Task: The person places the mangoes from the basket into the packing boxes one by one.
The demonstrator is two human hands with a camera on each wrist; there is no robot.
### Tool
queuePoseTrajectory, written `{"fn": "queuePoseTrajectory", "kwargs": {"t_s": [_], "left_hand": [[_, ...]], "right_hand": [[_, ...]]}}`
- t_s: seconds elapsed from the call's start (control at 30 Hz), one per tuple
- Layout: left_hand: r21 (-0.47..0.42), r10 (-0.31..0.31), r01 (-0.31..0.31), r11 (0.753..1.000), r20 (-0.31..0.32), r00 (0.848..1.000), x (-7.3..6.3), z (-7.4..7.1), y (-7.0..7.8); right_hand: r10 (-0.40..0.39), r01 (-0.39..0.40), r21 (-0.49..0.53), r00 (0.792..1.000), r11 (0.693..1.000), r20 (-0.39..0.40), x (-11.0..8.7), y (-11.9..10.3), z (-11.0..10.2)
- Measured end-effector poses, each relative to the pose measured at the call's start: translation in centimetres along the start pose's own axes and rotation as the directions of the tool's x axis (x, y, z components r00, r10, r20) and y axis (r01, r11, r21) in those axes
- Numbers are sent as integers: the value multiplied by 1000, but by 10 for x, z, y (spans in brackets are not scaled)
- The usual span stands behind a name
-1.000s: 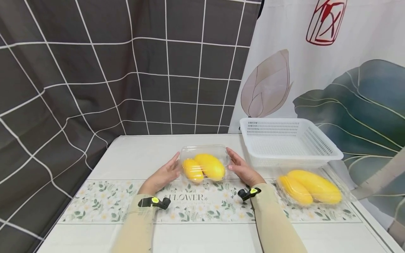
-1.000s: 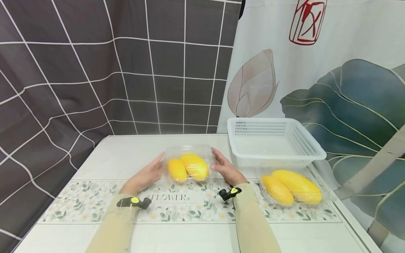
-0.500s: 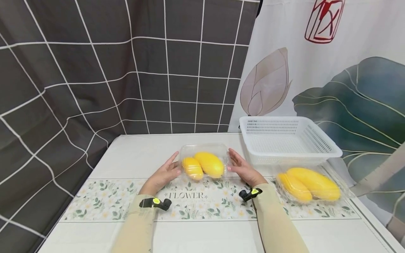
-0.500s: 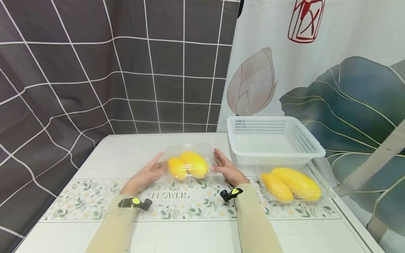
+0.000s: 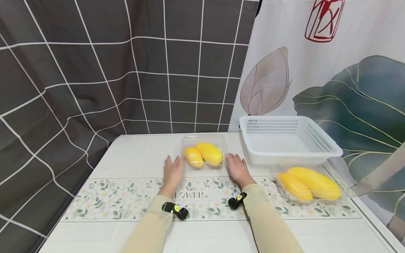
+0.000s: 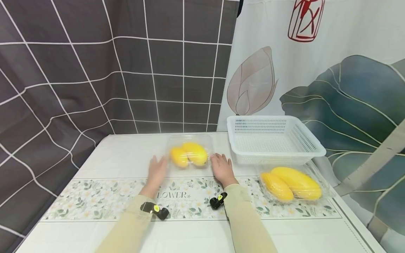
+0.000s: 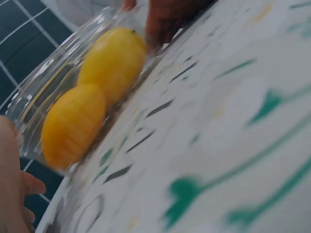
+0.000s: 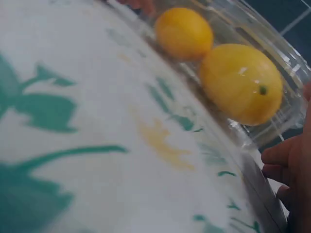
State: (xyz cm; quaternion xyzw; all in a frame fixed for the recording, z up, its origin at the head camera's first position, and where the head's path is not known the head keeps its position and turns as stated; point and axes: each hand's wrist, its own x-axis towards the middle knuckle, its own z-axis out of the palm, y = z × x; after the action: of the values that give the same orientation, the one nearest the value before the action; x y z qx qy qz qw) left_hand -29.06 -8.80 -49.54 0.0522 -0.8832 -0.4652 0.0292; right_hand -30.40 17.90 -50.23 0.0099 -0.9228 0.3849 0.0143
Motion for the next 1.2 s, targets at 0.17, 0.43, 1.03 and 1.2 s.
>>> {"fn": "queuePoseTrajectory", "kwargs": {"t_s": [0.17,0.43,1.03,1.2], "left_hand": [[54,16,-16,998,-2,1000,-4,12,8],[-12,13,-13,1000,-36,999,0,16,14],[36,24,-24,999,-13,1000,3,15,11],[8,23,-22,1000,-31,999,1,14,11]], "right_hand": [[28,-28,-12,999,1000,-21,-3,-11,9],[36,-35,9,997,999,-71,-4,-25,18],[35,-32,38,995,999,-94,-8,-26,21],[53,-46,70,994,996,-95,-8,-26,22]]}}
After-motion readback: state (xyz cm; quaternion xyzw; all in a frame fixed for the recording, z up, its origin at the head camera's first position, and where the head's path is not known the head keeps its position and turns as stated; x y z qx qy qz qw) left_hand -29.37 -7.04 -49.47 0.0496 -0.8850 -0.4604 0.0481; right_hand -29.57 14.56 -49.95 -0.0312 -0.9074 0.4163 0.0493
